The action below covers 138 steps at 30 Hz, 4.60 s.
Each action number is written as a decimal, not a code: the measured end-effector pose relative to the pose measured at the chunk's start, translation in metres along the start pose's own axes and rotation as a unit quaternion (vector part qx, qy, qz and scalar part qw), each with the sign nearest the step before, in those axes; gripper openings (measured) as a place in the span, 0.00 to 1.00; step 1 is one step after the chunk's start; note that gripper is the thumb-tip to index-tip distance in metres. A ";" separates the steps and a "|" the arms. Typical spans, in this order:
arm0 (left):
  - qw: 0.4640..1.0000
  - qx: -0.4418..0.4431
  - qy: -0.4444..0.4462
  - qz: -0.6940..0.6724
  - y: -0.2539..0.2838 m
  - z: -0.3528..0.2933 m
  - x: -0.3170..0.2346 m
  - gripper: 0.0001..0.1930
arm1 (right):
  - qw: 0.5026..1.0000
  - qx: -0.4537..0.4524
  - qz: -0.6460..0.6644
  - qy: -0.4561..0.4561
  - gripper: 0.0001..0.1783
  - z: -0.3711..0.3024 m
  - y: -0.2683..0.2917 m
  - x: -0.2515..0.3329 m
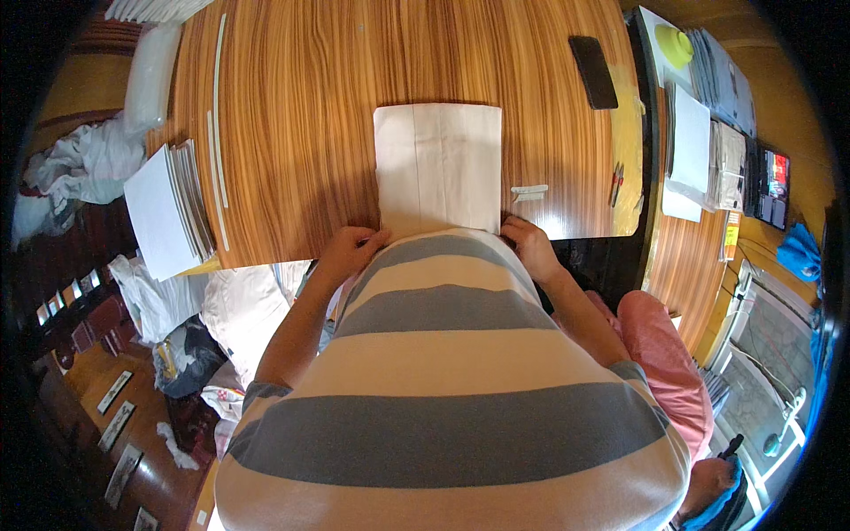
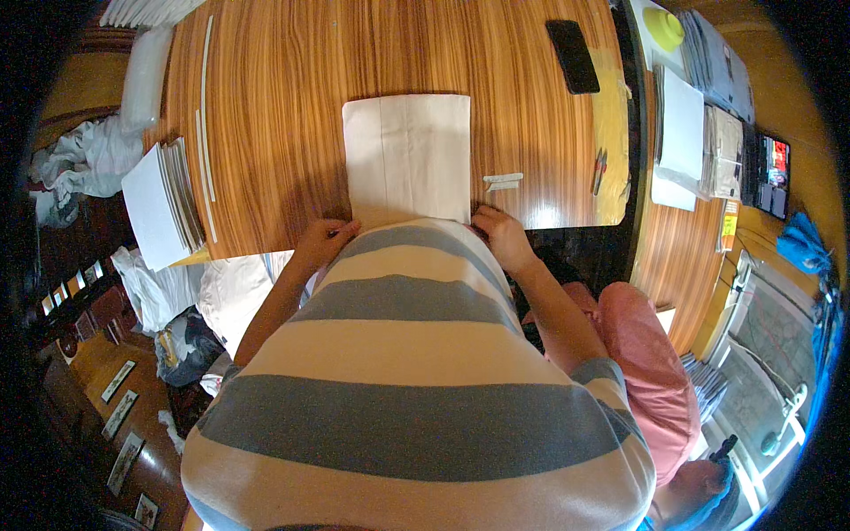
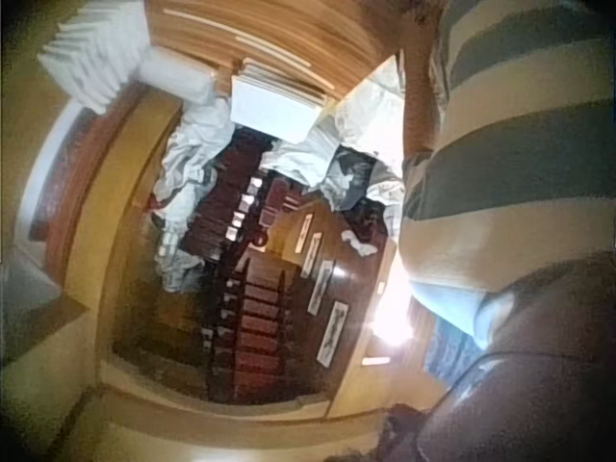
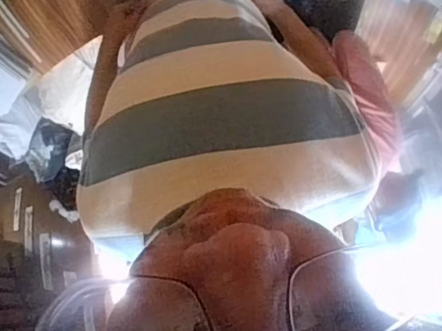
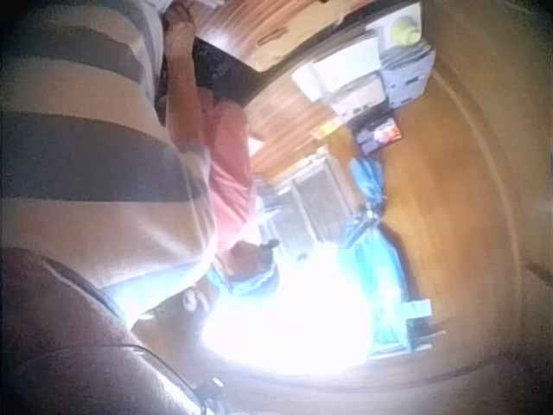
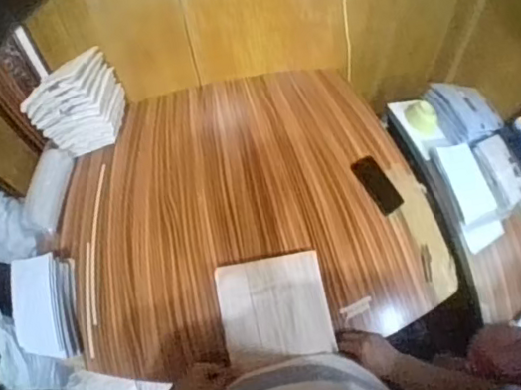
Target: The person folds a light-colored garment on a wooden table, applies a tag to it, and places it inside a clear plastic bag.
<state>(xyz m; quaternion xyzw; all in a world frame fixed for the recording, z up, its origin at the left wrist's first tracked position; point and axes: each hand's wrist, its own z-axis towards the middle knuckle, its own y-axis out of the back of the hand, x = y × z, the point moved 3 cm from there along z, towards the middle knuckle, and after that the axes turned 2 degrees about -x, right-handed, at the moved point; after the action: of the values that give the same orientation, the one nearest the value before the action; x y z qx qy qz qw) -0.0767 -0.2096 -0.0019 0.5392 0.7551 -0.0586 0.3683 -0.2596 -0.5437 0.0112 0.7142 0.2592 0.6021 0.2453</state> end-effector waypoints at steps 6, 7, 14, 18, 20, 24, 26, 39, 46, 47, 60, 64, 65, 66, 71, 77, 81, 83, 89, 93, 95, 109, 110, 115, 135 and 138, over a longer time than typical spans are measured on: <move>0.821 -0.361 -0.366 0.247 -0.001 0.001 -0.090 0.20 | 0.964 -0.250 -0.075 -0.058 0.14 0.034 0.024 0.043; 0.810 -0.324 -0.406 0.272 -0.010 0.012 -0.098 0.22 | 0.962 -0.254 -0.096 -0.002 0.18 0.054 0.024 0.063; 0.817 -0.242 -0.385 0.355 -0.042 0.037 -0.090 0.46 | 0.966 -0.161 -0.194 0.057 0.31 0.100 -0.030 0.056; 0.846 -0.287 -0.369 0.256 -0.024 0.034 -0.086 0.44 | 0.975 -0.164 -0.139 0.048 0.31 0.097 -0.029 0.049; 0.846 -0.375 -0.347 0.153 0.002 0.022 -0.064 0.38 | 0.974 -0.207 -0.085 0.030 0.29 0.086 -0.015 0.049; 0.945 -0.288 -0.143 -0.051 0.008 -0.009 -0.003 0.20 | 0.951 -0.207 0.146 -0.177 0.20 0.035 -0.010 0.004; 0.962 -0.233 -0.116 -0.086 0.001 -0.019 -0.003 0.16 | 0.946 -0.171 0.189 -0.201 0.18 0.022 -0.011 0.007; 0.919 -0.328 -0.210 0.050 -0.014 -0.018 -0.035 0.13 | 0.944 -0.128 0.222 -0.209 0.20 0.009 -0.023 0.011; 0.959 -0.215 -0.157 -0.100 -0.027 0.002 -0.005 0.12 | 0.951 -0.124 0.169 -0.226 0.21 0.005 -0.033 0.003; 0.959 -0.200 -0.182 -0.088 -0.027 0.006 -0.003 0.12 | 0.952 -0.125 0.164 -0.227 0.21 0.006 -0.033 0.002; 0.980 -0.191 -0.061 -0.016 -0.017 -0.023 -0.015 0.20 | 0.964 -0.097 0.183 -0.167 0.22 -0.024 -0.008 0.001; 0.987 -0.146 -0.041 0.062 -0.015 -0.014 -0.023 0.17 | 0.940 -0.123 0.226 -0.225 0.20 -0.034 -0.024 -0.021; 0.987 -0.127 -0.032 0.098 -0.015 -0.012 -0.024 0.16 | 0.937 -0.133 0.221 -0.237 0.19 -0.037 -0.029 -0.026; 0.986 -0.113 -0.019 0.121 -0.016 -0.014 -0.023 0.16 | 0.933 -0.133 0.219 -0.252 0.19 -0.045 -0.037 -0.027; 0.964 -0.161 -0.062 0.203 -0.004 -0.011 -0.037 0.22 | 0.961 -0.124 0.105 -0.223 0.20 -0.038 -0.020 -0.001; 0.803 -0.267 -0.411 0.340 -0.029 0.012 -0.133 0.37 | 0.968 -0.228 -0.109 0.008 0.26 0.041 0.015 0.061; 0.838 -0.202 -0.344 0.374 -0.051 0.039 -0.097 0.46 | 0.962 -0.158 -0.214 0.057 0.31 0.059 -0.035 0.040; 0.848 -0.199 -0.334 0.360 -0.049 0.035 -0.097 0.49 | 0.968 -0.153 -0.192 0.047 0.32 0.058 -0.036 0.038; 0.836 -0.256 -0.315 0.369 -0.017 0.039 -0.120 0.45 | 0.972 -0.146 -0.182 0.027 0.32 0.067 0.000 0.065; 0.787 -0.301 -0.403 0.356 0.015 0.072 -0.156 0.42 | 0.968 -0.215 -0.132 -0.003 0.31 0.105 0.004 0.067; 0.789 -0.271 -0.389 0.390 0.004 0.110 -0.130 0.41 | 0.958 -0.252 -0.135 -0.009 0.30 0.130 -0.010 0.055; 0.730 -0.007 -0.517 0.446 -0.020 0.015 -0.027 0.37 | 0.949 0.034 -0.309 0.051 0.42 -0.012 -0.036 0.012; 0.739 -0.020 -0.517 0.432 -0.023 0.008 -0.028 0.36 | 0.952 0.000 -0.302 0.048 0.42 -0.017 -0.045 0.011; 0.708 -0.075 -0.574 0.405 -0.022 0.005 -0.011 0.26 | 0.962 -0.096 -0.249 0.052 0.34 -0.024 -0.053 0.033; 0.939 0.067 -0.202 0.271 0.098 0.187 -0.240 0.34 | 0.761 -0.143 0.538 -0.333 0.26 0.077 -0.081 0.044; 0.815 0.223 -0.314 0.433 0.013 0.208 -0.278 0.42 | 0.831 0.064 0.449 -0.322 0.31 0.030 -0.093 0.055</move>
<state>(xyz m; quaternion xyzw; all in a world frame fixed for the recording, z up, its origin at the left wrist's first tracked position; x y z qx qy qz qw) 0.0779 -0.5200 0.0238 0.8302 0.2536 -0.2258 0.4422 -0.2294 -0.4389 -0.0149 0.9195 -0.1451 0.3643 -0.0288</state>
